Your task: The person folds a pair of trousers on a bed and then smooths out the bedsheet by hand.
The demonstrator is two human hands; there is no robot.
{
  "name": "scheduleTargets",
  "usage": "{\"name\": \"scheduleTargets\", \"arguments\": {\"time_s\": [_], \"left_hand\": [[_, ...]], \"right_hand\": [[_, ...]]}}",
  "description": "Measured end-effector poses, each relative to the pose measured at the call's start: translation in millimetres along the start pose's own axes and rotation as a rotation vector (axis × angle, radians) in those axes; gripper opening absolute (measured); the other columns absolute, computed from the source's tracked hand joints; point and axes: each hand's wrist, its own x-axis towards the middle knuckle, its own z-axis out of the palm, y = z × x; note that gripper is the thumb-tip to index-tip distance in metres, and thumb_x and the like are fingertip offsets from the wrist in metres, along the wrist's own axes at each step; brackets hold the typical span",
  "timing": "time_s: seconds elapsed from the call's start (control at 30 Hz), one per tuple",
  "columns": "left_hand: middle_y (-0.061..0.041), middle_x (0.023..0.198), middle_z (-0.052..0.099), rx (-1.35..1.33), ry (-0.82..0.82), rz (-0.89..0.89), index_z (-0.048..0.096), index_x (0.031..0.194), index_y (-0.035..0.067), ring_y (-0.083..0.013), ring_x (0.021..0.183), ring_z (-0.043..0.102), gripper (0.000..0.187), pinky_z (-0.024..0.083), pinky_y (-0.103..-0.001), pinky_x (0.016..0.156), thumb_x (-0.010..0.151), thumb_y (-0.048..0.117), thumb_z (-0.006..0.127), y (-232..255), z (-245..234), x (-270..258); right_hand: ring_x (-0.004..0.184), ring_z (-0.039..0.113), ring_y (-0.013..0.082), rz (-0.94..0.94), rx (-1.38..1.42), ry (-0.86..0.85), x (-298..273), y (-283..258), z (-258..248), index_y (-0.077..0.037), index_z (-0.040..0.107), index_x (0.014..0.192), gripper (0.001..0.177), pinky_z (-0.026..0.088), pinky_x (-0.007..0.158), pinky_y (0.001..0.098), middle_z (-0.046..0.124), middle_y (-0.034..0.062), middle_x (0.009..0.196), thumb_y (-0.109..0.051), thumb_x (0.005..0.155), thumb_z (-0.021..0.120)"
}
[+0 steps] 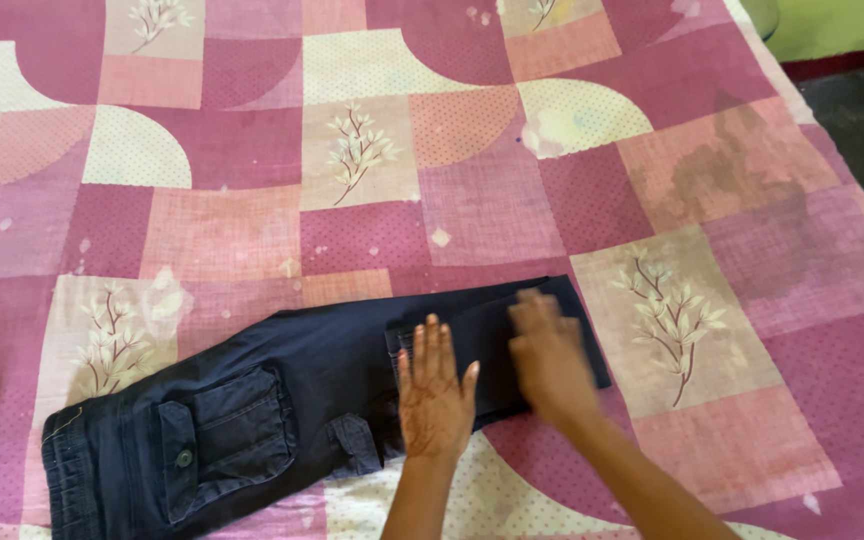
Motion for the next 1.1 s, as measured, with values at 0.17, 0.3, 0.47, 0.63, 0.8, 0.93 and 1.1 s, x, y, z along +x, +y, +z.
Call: {"name": "scheduleTargets", "arguments": {"time_s": [0.17, 0.3, 0.47, 0.63, 0.8, 0.93, 1.1], "left_hand": [[-0.002, 0.168, 0.019, -0.026, -0.133, 0.011, 0.031, 0.157, 0.011, -0.0240, 0.154, 0.013, 0.064, 0.009, -0.054, 0.120, 0.101, 0.042, 0.040, -9.3, 6.4, 7.2], [-0.005, 0.167, 0.020, -0.048, -0.116, 0.076, 0.033, 0.156, 0.011, -0.0267, 0.153, 0.014, 0.065, 0.010, -0.055, 0.120, 0.100, 0.043, 0.044, -15.8, 3.8, 7.4], [-0.008, 0.168, 0.019, -0.025, -0.068, 0.107, 0.033, 0.156, 0.010, -0.0281, 0.154, 0.014, 0.065, 0.012, -0.055, 0.119, 0.099, 0.040, 0.044, -14.3, 6.3, 8.1], [-0.006, 0.169, 0.013, -0.002, -0.191, 0.084, 0.029, 0.157, 0.011, -0.0290, 0.155, 0.009, 0.069, 0.011, -0.055, 0.121, 0.100, 0.045, 0.044, -15.1, 1.7, 12.5], [-0.006, 0.171, 0.005, -0.037, -0.289, 0.005, 0.023, 0.160, 0.014, -0.0276, 0.156, 0.005, 0.074, 0.010, -0.053, 0.122, 0.099, 0.050, 0.046, -10.5, -7.4, 0.5], [-0.005, 0.171, 0.003, -0.051, -0.306, -0.054, 0.021, 0.161, 0.016, -0.0278, 0.157, 0.004, 0.075, 0.010, -0.052, 0.124, 0.100, 0.052, 0.045, -10.6, -9.4, -23.2], [-0.003, 0.172, -0.003, -0.010, -0.457, -0.095, 0.014, 0.163, 0.018, -0.0276, 0.158, -0.001, 0.080, 0.009, -0.051, 0.125, 0.100, 0.056, 0.044, -7.1, -15.6, -31.6]], "right_hand": [[0.153, 0.017, 0.0251, -0.349, -0.206, -0.464, 16.2, -30.9, 9.7, -0.012, 0.030, 0.156, 0.060, 0.014, 0.117, 0.0596, 0.025, 0.0033, 0.167, -0.035, 0.102, 0.040], [0.155, 0.013, 0.0252, -0.252, -0.129, -0.260, 40.9, 49.6, -15.2, -0.020, 0.028, 0.158, 0.071, 0.013, 0.121, 0.0550, 0.021, 0.0037, 0.168, -0.058, 0.100, 0.040], [0.156, 0.011, 0.0251, 0.100, -0.315, -0.215, 8.2, 104.8, -9.0, -0.019, 0.018, 0.161, 0.075, 0.012, 0.118, 0.0614, 0.014, 0.0020, 0.170, -0.056, 0.099, 0.036], [0.155, 0.010, 0.0305, 0.147, -0.271, -0.183, -41.0, 118.7, -0.5, -0.017, 0.017, 0.162, 0.074, 0.013, 0.117, 0.0623, 0.011, 0.0079, 0.171, -0.053, 0.100, 0.035], [0.156, 0.010, 0.0274, 0.235, -0.196, -0.293, -63.8, 124.0, -4.6, -0.019, 0.019, 0.162, 0.078, 0.014, 0.118, 0.0619, 0.011, 0.0064, 0.170, -0.058, 0.097, 0.039], [0.152, 0.025, 0.0309, 0.357, 0.008, -0.283, -63.2, 133.3, 11.0, -0.012, 0.033, 0.155, 0.072, 0.026, 0.117, 0.0546, 0.021, 0.0131, 0.168, -0.049, 0.097, 0.055], [0.075, 0.061, 0.0456, 0.616, 0.766, -0.193, -38.6, 129.3, 16.7, 0.009, 0.056, 0.124, 0.053, 0.046, 0.065, 0.0412, 0.063, 0.0384, 0.110, -0.017, 0.088, 0.085]]}}
